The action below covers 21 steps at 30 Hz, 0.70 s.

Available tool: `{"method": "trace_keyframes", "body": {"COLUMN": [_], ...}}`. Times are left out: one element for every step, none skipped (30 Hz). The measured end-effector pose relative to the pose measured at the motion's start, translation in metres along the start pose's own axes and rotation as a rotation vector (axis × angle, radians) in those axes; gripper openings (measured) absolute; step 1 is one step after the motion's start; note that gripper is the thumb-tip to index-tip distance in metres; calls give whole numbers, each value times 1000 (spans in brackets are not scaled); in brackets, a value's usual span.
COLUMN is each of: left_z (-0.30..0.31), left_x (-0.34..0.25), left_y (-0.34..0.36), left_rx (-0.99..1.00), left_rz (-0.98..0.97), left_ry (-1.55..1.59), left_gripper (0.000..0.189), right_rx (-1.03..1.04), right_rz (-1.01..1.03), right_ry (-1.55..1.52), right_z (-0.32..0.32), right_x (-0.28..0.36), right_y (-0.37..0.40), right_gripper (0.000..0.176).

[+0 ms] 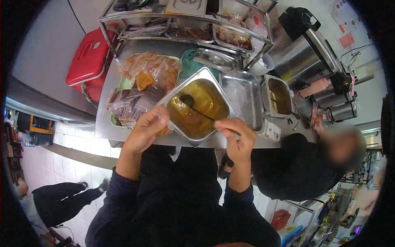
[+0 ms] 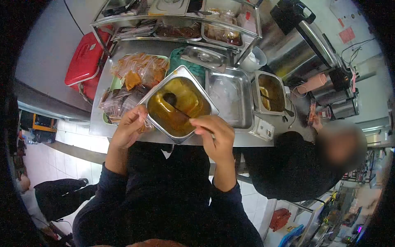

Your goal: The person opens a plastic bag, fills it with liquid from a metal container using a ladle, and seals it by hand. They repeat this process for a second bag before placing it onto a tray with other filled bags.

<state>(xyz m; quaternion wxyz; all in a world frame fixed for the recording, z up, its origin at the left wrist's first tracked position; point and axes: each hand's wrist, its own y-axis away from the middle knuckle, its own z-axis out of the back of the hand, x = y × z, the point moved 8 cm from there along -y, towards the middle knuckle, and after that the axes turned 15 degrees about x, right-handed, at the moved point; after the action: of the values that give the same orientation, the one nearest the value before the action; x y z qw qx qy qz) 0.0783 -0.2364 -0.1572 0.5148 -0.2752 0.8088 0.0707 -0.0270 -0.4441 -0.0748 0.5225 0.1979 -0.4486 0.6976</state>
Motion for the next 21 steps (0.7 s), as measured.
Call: {"method": "trace_keyframes", "body": {"left_z": [-2, -4, -5, -5, -2, 0, 1, 3, 3, 6, 6, 3, -2, -3, -3, -7, -12, -17, -18, -21, -22], "left_x": [-2, -4, -4, -2, -3, -3, -3, -2, -2, -3, -2, 0, -4, -4, -2, 0, -1, -3, -5, -6, -6], "left_y": [-1, -3, -4, -4, -2, 0, 2, 7, 6, 9, 8, 4, 2, 2, 3, 0, -4, -6, -6, -7, -8], "left_rx": [9, 21, 22, 18, 1, -19, -52, -89, -49, -65, -64, -53, -36, -22, -2, 16, 10, 5, 11, 15, 20], "left_rz": [-7, -17, -12, -11, -15, 7, 32, 62, 30, 31, 32, 33, 23, 32, 45, 58, 77, 96, 95, 100, 107], "left_ry": [-30, -62, -60, -60, -62, -71, -82, -89, -48, -48, -41, -29, 9, -20, -50, -82, -131, -181, -234, -214, -195], "left_gripper": [15, 15, 15, 15, 16, 16, 16, 16, 16, 16, 15, 15, 13, 13, 13, 13, 15, 18, 18, 17, 16], "right_rx": [28, 67, 107, 152, 198, 212, 232, 255, 209, 156, 94, 45, -7, -67, -78, -32, 5, 50, 66, 81, 93], "right_rz": [8, 23, 41, 63, 25, 0, -21, -46, -43, -52, -68, -90, -116, -141, -92, -116, -138, -144, -148, -151, -157], "right_ry": [-7, -1, 6, 12, -10, 26, 52, 74, 57, 53, 62, 86, 118, 157, 201, 218, 226, 212, 188, 171, 180], "right_z": [-2, -4, -6, -9, -8, -2, 2, 3, 8, 16, 26, 32, 39, 46, 48, 47, 44, 37, 28, 23, 25], "right_x": [2, 5, 8, 10, 8, 7, 4, 0, -2, -3, -3, -4, -3, -2, 4, 7, 7, 6, 4, 3, 1], "right_y": [-4, -4, -5, -8, -3, 3, 9, 13, 16, 20, 24, 29, 30, 28, 21, 13, 7, 0, -6, -11, -16], "right_gripper": [17, 18, 20, 21, 19, 17, 15, 13, 13, 13, 13, 11, 10, 9, 10, 11, 11, 11, 10, 10, 10]}}
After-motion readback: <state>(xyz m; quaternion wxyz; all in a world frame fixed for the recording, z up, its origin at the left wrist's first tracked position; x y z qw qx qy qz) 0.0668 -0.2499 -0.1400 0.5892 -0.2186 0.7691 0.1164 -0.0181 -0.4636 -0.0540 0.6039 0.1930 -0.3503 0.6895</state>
